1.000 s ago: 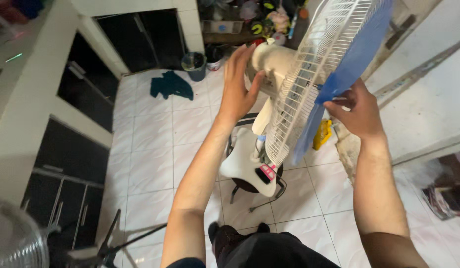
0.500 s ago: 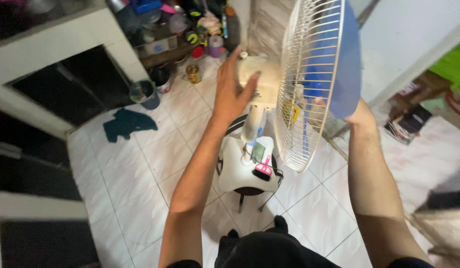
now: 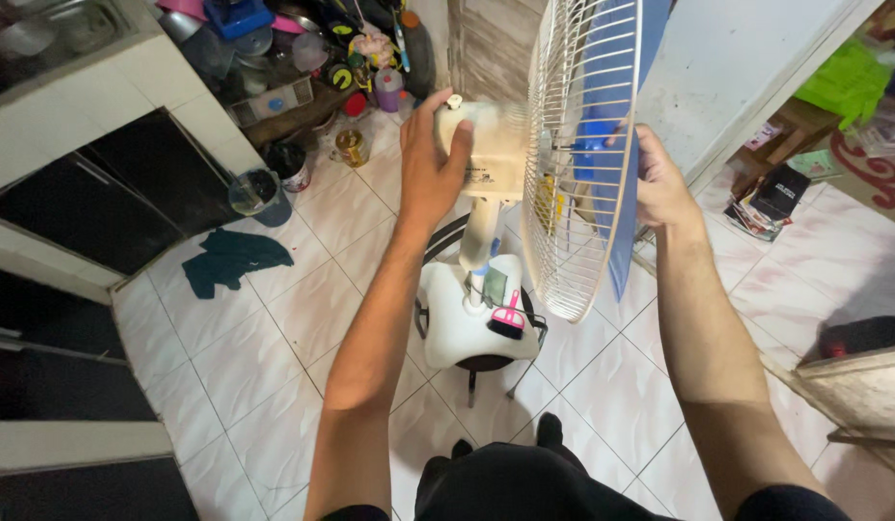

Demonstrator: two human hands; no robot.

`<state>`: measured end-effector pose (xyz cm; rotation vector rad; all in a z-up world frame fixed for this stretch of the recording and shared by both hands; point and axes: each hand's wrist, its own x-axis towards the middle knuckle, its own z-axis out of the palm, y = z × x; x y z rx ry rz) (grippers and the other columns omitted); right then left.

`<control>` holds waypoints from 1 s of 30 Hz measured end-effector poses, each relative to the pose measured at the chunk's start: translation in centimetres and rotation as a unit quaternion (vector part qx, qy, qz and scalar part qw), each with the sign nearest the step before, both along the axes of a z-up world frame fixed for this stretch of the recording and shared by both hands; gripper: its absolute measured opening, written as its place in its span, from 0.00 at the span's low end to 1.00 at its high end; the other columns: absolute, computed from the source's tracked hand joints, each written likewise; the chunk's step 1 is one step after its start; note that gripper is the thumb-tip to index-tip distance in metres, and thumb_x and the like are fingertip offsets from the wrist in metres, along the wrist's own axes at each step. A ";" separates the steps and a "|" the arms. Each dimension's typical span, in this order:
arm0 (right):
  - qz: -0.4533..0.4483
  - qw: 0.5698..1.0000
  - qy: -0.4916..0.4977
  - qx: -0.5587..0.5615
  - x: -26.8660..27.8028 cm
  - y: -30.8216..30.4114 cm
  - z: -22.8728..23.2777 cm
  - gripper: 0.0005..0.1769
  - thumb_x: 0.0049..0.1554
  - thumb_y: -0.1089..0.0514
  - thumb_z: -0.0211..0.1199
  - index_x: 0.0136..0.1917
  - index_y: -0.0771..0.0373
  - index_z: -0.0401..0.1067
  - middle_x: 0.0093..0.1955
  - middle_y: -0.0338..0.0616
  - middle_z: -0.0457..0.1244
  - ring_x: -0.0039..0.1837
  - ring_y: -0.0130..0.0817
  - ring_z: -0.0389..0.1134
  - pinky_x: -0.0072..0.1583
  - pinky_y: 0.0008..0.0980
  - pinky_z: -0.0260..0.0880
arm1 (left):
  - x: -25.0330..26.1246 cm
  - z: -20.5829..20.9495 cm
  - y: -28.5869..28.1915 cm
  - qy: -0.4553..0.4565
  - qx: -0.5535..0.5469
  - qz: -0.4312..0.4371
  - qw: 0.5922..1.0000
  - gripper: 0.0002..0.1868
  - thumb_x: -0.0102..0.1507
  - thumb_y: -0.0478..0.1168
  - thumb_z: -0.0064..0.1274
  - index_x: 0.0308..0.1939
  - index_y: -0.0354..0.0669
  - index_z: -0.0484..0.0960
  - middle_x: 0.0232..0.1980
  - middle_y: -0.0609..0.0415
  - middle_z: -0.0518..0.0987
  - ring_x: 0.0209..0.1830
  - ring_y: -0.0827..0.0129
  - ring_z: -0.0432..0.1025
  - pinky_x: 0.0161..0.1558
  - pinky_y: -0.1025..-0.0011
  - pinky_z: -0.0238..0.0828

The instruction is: The person reassembles an electric fan by attaching the blue fan blades to the motor shaft, securing them with a central cap, and then fitting the front wire cage over the blades. The person uses a cloth to wipe the fan blade hub before tightening the cap.

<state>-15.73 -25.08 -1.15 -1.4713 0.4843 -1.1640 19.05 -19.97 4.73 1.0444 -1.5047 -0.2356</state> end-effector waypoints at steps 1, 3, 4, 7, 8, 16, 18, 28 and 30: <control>-0.003 1.000 -0.002 -0.002 0.1 0.0 0.2 0.24 0.62 0.70 0.64 0.69 0.58 0.63 0.65 0.39 0.64 0.65 0.30 0.67 0.65 0.34 0.71 | -0.2 -0.1 0.0 -0.003 -0.002 0.006 1.000 0.24 0.71 0.45 0.53 0.68 0.40 0.71 0.63 0.43 0.77 0.67 0.50 0.67 0.71 0.58 0.59; -0.007 1.000 -0.005 -0.005 0.9 0.1 1.0 0.25 0.60 0.71 0.67 0.66 0.57 0.63 0.63 0.39 0.63 0.63 0.30 0.66 0.63 0.34 0.71 | -0.3 -0.3 -0.2 -0.008 -0.005 0.018 1.000 0.24 0.71 0.45 0.53 0.69 0.40 0.70 0.65 0.43 0.76 0.68 0.50 0.66 0.72 0.58 0.59; 0.007 0.999 -0.033 -0.006 1.4 0.3 1.5 0.29 0.59 0.71 0.67 0.68 0.55 0.61 0.65 0.39 0.62 0.64 0.30 0.66 0.63 0.33 0.70 | -0.4 -0.4 -0.3 0.002 -0.006 0.026 1.000 0.25 0.71 0.46 0.54 0.69 0.40 0.70 0.65 0.43 0.76 0.67 0.50 0.67 0.71 0.58 0.60; 0.040 0.997 -0.067 -0.028 2.7 1.4 3.4 0.39 0.57 0.70 0.68 0.75 0.52 0.55 0.72 0.39 0.59 0.69 0.29 0.62 0.66 0.31 0.66 | -0.8 -0.8 -0.3 0.035 -0.004 0.045 0.998 0.28 0.69 0.48 0.56 0.69 0.38 0.70 0.66 0.42 0.76 0.67 0.51 0.68 0.70 0.59 0.62; 0.044 0.997 -0.047 -0.049 3.0 1.7 4.2 0.42 0.57 0.69 0.68 0.78 0.53 0.53 0.73 0.39 0.58 0.72 0.28 0.60 0.69 0.30 0.64 | -0.9 -0.9 -0.4 0.047 -0.001 0.049 0.998 0.29 0.68 0.48 0.58 0.68 0.38 0.70 0.65 0.41 0.76 0.67 0.51 0.69 0.69 0.59 0.63; -0.018 0.960 0.258 -0.111 2.1 2.2 8.0 0.38 0.60 0.63 0.64 0.80 0.64 0.55 0.73 0.41 0.60 0.73 0.29 0.59 0.74 0.33 0.60 | -1.8 -0.6 0.3 0.171 0.052 -0.002 0.984 0.26 0.68 0.48 0.57 0.67 0.40 0.73 0.58 0.45 0.83 0.56 0.66 0.78 0.59 0.69 0.74; -0.055 0.943 0.296 -0.143 1.8 1.9 8.2 0.38 0.58 0.64 0.65 0.80 0.66 0.58 0.71 0.42 0.62 0.70 0.29 0.61 0.72 0.32 0.61 | -2.1 -0.3 0.4 0.172 0.053 0.009 0.984 0.26 0.68 0.48 0.57 0.66 0.41 0.74 0.56 0.46 0.84 0.54 0.68 0.79 0.57 0.70 0.75; -0.029 0.961 0.235 -0.140 2.2 0.4 6.9 0.35 0.58 0.65 0.68 0.76 0.69 0.61 0.69 0.46 0.64 0.70 0.31 0.64 0.72 0.32 0.64 | -2.3 -0.4 0.5 0.135 0.053 0.061 0.988 0.26 0.68 0.49 0.57 0.67 0.44 0.72 0.54 0.43 0.84 0.53 0.62 0.81 0.56 0.66 0.76; -0.033 0.963 0.231 -0.133 2.4 0.4 6.9 0.35 0.58 0.66 0.68 0.76 0.68 0.61 0.68 0.46 0.64 0.69 0.32 0.64 0.72 0.33 0.64 | -2.3 -0.6 0.4 0.137 0.059 0.060 0.987 0.26 0.68 0.50 0.56 0.67 0.44 0.72 0.55 0.43 0.84 0.54 0.61 0.81 0.56 0.66 0.76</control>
